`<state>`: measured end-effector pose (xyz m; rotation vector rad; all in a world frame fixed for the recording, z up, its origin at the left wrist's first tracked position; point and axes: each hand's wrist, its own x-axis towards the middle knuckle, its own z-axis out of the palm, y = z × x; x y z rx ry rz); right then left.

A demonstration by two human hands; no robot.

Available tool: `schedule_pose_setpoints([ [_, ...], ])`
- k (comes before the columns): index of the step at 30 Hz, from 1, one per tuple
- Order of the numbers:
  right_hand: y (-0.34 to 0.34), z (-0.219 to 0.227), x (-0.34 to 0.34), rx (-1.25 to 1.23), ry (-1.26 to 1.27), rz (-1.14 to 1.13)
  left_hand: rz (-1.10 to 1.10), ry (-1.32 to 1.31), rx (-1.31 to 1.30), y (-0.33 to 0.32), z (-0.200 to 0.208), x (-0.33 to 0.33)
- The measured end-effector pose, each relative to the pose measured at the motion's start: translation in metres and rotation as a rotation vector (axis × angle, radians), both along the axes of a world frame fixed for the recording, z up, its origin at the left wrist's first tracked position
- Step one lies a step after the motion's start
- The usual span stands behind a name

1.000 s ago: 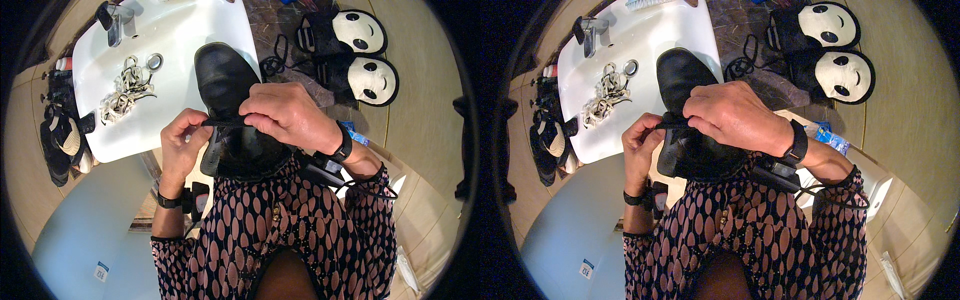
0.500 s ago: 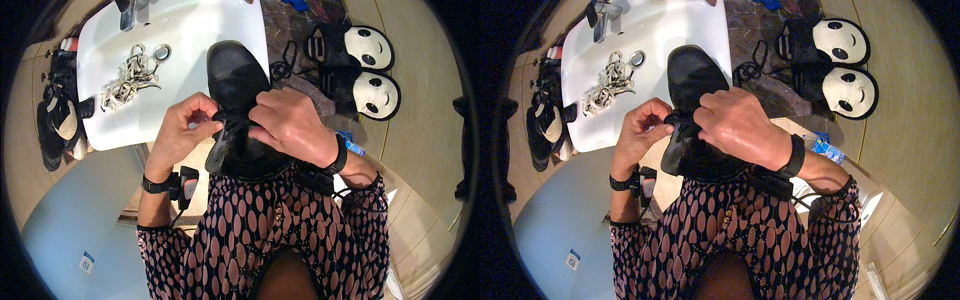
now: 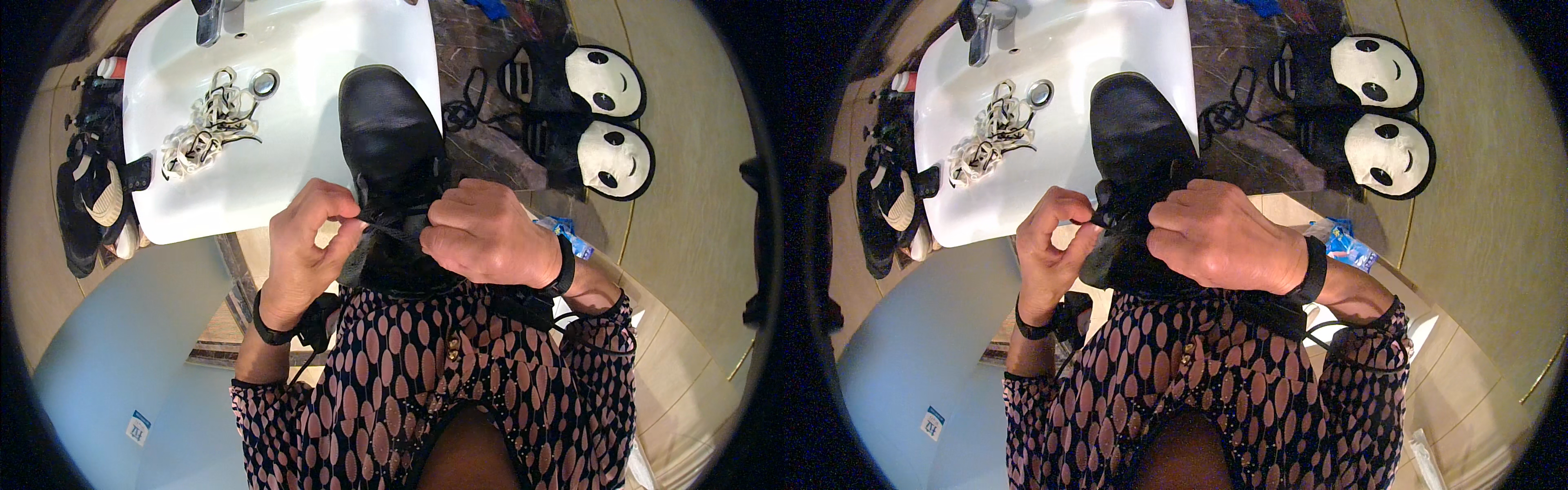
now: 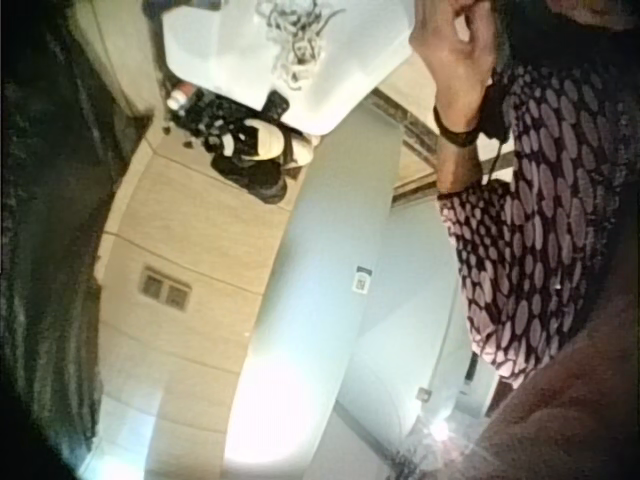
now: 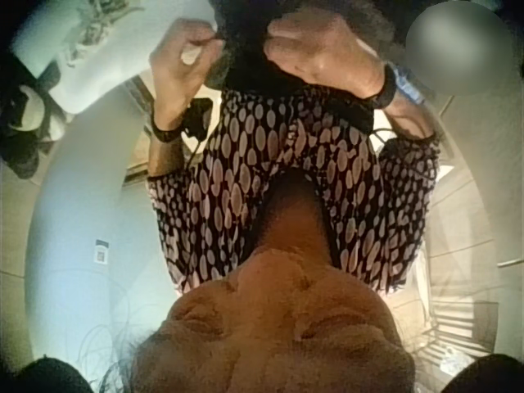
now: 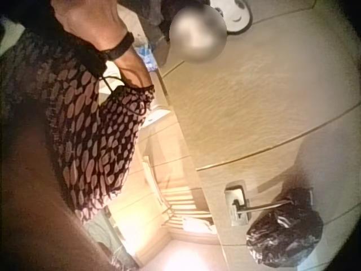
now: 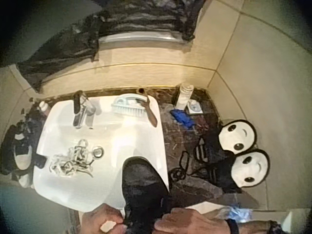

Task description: The person threads black shoelaces through the eyelets of a black shoe held in their hands, pulling the laces tight and adjusting them. The person then places the shoe down and picks up another black shoe to repeat the lacing process.

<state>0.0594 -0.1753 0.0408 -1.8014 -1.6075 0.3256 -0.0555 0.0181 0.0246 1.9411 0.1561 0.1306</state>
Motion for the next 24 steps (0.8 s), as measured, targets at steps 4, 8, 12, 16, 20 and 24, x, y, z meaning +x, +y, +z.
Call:
schedule_pose_setpoints([
  [4,-0.004,0.0,-0.002,-0.002,0.008,0.015,-0.062,0.101,-0.192,0.012,-0.007,-0.007],
  [8,-0.009,0.007,0.005,-0.067,0.044,0.048,0.087,0.188,-0.481,0.012,-0.015,-0.01],
  [12,-0.017,0.004,0.01,-0.014,0.106,0.032,0.12,0.198,-0.43,0.01,-0.017,-0.012],
  [16,-0.023,0.005,0.011,0.015,0.197,-0.067,0.003,0.209,-0.335,0.011,-0.01,-0.01],
  [20,-0.034,0.009,0.018,0.025,0.389,-0.166,0.026,0.247,-0.395,0.013,-0.007,-0.012],
  [24,-0.044,0.012,0.021,-0.003,0.566,-0.337,-0.001,0.206,-0.339,0.013,-0.007,-0.017],
])
